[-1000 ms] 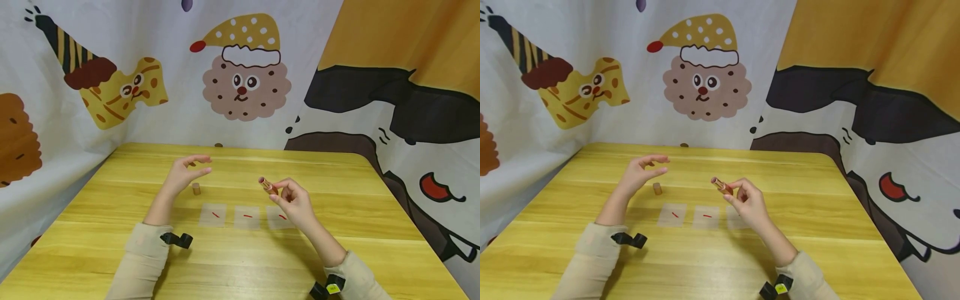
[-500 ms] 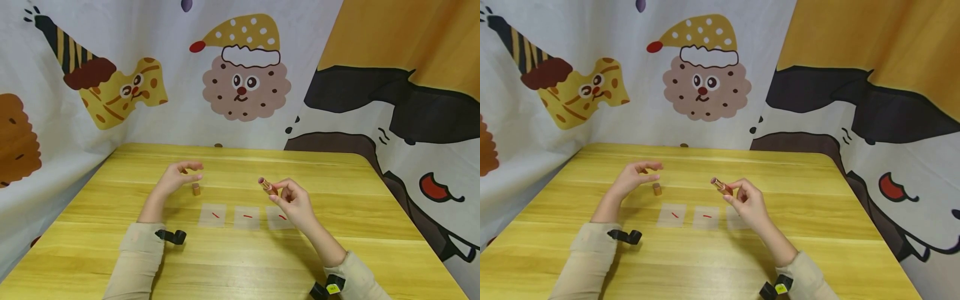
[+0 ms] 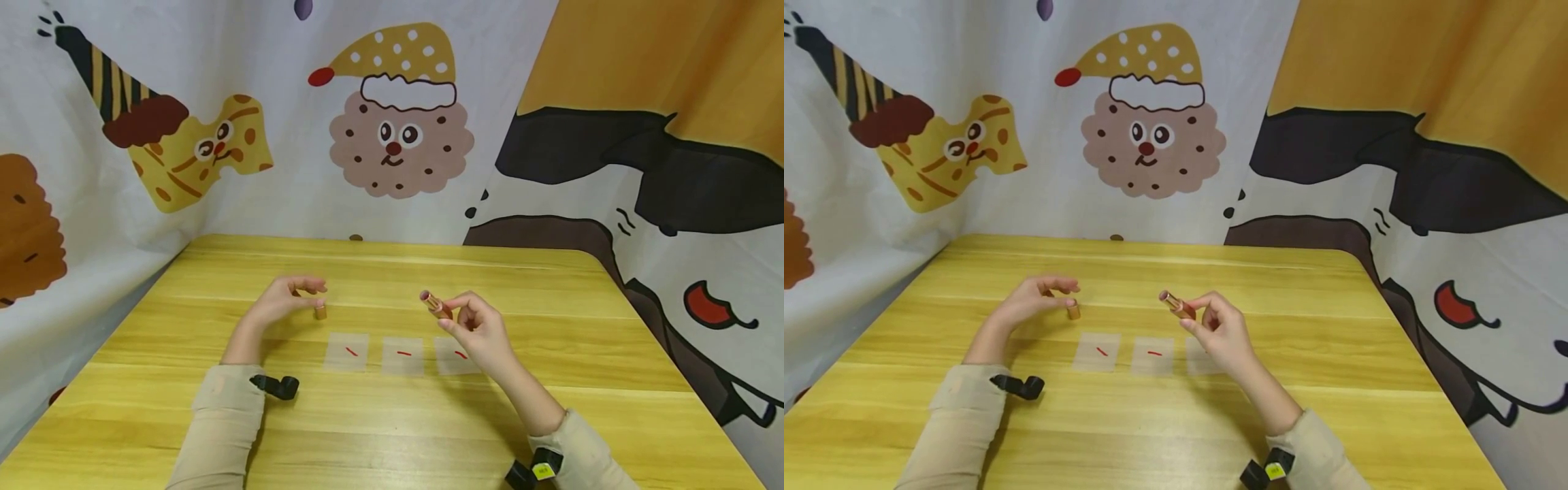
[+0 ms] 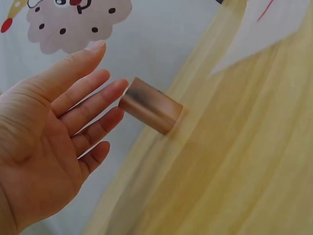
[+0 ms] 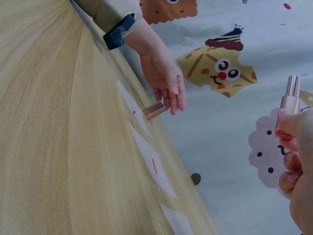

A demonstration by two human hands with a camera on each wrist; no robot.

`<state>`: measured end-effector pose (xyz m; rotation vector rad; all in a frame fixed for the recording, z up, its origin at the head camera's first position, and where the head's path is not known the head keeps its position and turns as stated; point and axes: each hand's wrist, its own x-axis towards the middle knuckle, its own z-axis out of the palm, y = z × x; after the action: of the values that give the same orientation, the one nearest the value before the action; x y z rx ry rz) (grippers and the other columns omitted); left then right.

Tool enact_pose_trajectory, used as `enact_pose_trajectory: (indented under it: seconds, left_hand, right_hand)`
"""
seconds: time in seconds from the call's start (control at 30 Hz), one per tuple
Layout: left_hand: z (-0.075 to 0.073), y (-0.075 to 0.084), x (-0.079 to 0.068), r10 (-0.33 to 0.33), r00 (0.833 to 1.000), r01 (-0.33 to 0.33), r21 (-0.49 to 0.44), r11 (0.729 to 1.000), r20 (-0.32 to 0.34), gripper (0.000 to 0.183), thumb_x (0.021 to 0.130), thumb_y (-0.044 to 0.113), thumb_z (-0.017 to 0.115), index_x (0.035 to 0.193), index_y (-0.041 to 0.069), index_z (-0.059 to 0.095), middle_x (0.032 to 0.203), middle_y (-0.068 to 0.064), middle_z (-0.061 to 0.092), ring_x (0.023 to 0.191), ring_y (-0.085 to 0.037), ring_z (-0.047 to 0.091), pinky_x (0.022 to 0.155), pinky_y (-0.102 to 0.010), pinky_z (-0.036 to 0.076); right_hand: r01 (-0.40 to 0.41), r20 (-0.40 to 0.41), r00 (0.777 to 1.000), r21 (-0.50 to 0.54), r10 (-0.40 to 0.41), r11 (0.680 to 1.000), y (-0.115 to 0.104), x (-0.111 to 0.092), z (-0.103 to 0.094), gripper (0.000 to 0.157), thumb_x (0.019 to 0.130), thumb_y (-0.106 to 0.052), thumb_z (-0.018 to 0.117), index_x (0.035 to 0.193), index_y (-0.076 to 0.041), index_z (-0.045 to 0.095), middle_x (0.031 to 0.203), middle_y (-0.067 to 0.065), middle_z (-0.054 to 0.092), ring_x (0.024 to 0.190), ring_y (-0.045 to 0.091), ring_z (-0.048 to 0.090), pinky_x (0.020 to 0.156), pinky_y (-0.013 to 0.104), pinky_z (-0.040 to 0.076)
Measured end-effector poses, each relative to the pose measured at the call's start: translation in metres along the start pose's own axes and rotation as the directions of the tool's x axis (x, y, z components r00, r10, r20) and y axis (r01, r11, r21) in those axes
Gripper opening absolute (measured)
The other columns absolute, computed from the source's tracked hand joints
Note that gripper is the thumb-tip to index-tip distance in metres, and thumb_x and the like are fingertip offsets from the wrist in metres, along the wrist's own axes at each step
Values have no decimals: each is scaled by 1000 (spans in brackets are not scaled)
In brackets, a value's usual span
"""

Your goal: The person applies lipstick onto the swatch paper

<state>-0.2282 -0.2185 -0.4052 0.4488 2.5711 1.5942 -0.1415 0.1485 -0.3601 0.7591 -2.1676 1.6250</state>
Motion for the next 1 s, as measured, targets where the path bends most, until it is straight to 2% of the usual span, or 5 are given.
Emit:
enact_pose_trajectory:
  seconds: [0.27,0.4,0.6,0.87,1.0]
  left_hand:
    - [-2,-9,-2,-29,998,29,-12,999,56,50,87,20,73,128,-3,57,117,-13,64,108,-30,54,91,-43,39]
    - [-3,-14,-2,-47,996,50,-32,998,78,49,87,16,72,129,-4,56,117,-15,63,109,-31,56,97,-48,38]
    - [-2,-22,-2,-69,994,74,-55,996,90,48,86,10,72,128,-6,55,118,-17,63,109,-30,59,102,-48,36]
    - [0,-24,-4,-60,994,65,-64,996,86,43,86,10,72,123,-7,59,107,-16,67,97,-25,63,91,-38,46]
    - [0,-24,-5,-54,995,58,-55,997,78,38,86,10,72,119,-6,62,102,-14,67,93,-23,63,86,-34,48]
  right_hand:
    - [-2,15,1000,-13,2,1000,-2,1,0,20,80,13,69,97,5,62,58,8,42,49,10,36,39,22,29]
    - [-8,19,1000,-9,8,1000,-2,1,1,20,80,13,69,97,5,62,58,9,42,49,10,36,39,22,29]
    - [-3,24,1000,-5,3,1000,-2,2,1,20,80,13,69,97,5,63,58,9,42,49,10,36,39,22,29]
    - [-13,20,1000,-9,13,1000,-1,1,2,20,80,13,70,96,4,63,58,8,42,49,10,36,39,21,29]
    - [-19,20,1000,-11,19,1000,-1,0,2,20,80,13,70,96,4,62,58,8,42,49,10,36,40,21,28]
